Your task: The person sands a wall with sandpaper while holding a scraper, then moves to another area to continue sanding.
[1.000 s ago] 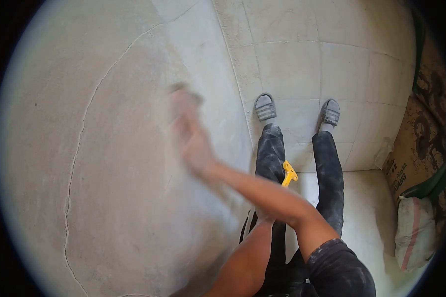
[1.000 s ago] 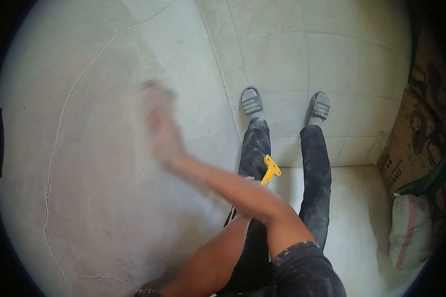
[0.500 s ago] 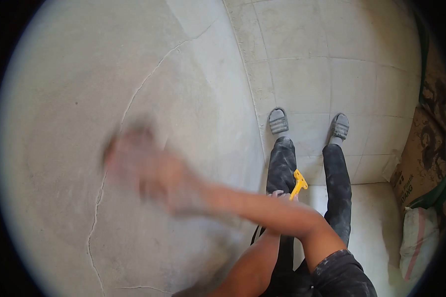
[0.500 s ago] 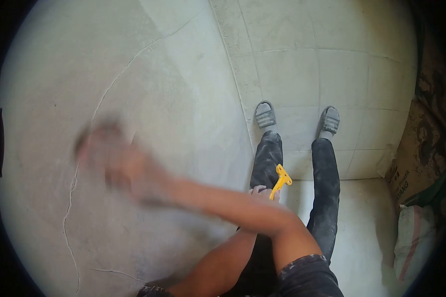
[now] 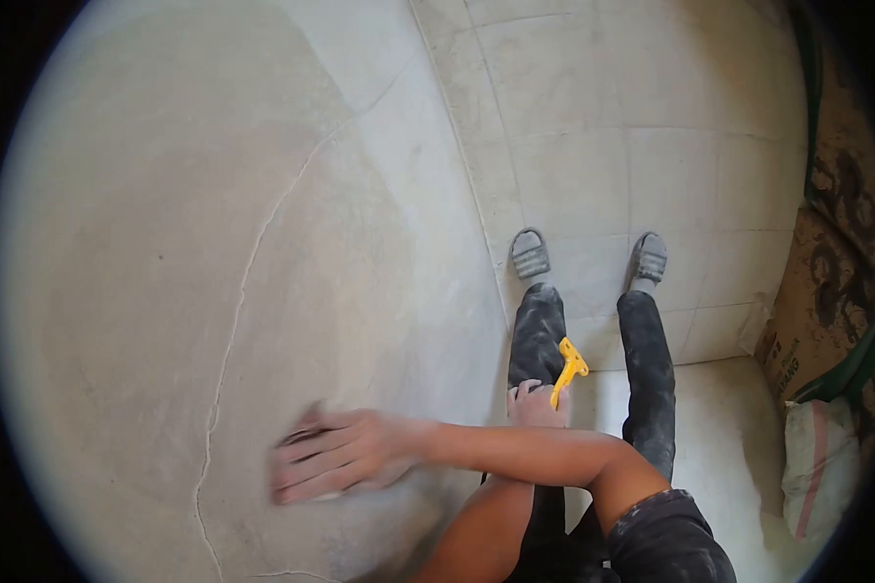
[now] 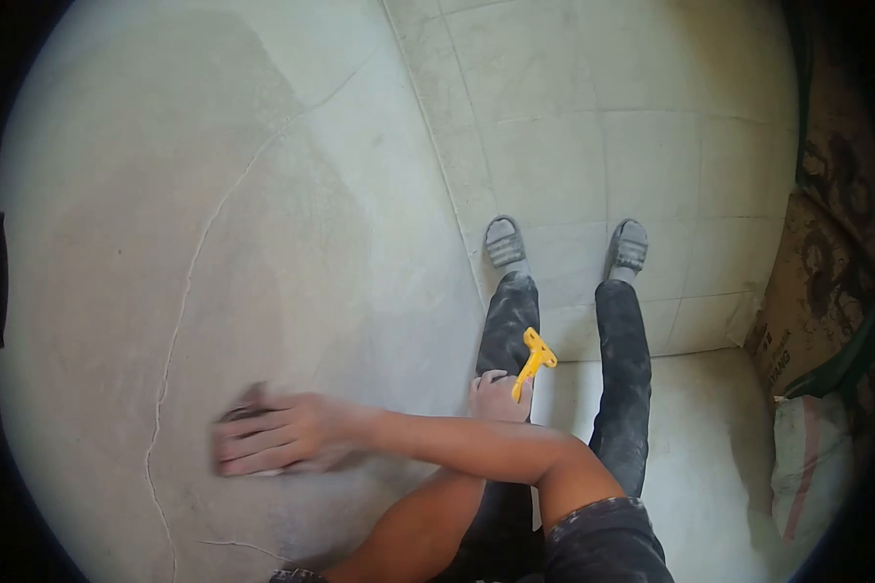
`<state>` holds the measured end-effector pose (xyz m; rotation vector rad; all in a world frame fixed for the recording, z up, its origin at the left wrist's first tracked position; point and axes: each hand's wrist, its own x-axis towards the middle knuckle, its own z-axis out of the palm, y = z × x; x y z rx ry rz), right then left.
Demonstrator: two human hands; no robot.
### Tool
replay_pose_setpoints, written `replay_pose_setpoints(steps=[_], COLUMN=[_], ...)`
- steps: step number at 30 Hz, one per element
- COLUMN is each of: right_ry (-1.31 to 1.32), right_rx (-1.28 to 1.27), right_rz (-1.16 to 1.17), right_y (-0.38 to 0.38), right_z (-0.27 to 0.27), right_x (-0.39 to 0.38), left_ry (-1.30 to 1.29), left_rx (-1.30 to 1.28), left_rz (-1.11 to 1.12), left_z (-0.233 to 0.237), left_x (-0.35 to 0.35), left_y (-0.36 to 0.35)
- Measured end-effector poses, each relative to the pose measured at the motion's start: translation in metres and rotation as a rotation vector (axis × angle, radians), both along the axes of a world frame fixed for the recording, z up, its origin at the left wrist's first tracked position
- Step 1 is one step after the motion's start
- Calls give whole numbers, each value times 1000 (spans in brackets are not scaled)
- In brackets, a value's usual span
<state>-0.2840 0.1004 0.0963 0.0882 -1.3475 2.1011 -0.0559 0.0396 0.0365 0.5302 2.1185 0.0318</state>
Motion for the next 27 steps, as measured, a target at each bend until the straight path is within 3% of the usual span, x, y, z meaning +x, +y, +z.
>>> replay_pose_setpoints(steps=[2,3,4,5,7,9,10,11,13,15,16,17,18,19,21,22,23,24,25,27], right_ry=[44,-240,-561,-650,-676,-275,-121,76,409,-193,-655,-786,-858,-836,-614,-466,-243,-193,13,166], right_rx=[111,-56,-397,-306,-429,-708,-230,-23,14,-120,-277,-225,-366,-436,-245,-484,-566,-56,-41,23], right_rz=[1,-16,-95,-208,-163,145,89,111,430,78,-38,-149,-111,-188,-418,-120,-2,-73,39,223], right_y=[-18,-11,26,67,111,88,70,49,-3,-28,-4,23,59,78,97,102,106,98,79,27], right_z=[-37,-65,-64,-83,-85,-18,28,46,11,-65,-76,-119,-142,-145,-94,-46,9,30,41,17], right_x=[20,8,-27,-62,-118,-116,-77,-41,15,28,8,-21,-54,-89,-141,-135,-114,-92,-66,-3], left_ry=[-24,-22,-23,-27,-28,-34,-38,-42,-23,56,128,196,204,162,67,45,30,16,1,-23], left_rx=[-10,-13,-16,-19,-15,-19,-16,-16,-5,39,78,118,133,115,62,47,38,30,22,10], left_rz=[-67,-67,-65,-67,-60,-48,-44,-41,-37,-73,-110,-146,-158,-146,-110,-108,-109,-108,-108,-106], left_z=[-3,-2,-2,0,0,-1,-1,-2,-5,-4,-1,4,5,4,3,1,0,0,1,2], left_x=[-7,-5,-7,-11,-11,-9,-14,-14,-16,-19,-19,-17,-12,-11,-10,-12,-12,-12,-12,-11], left_y=[-3,-5,-4,-6,-4,-3,-1,1,2,-4,-10,-14,-15,-15,-13,-12,-10,-9,-9,-7])
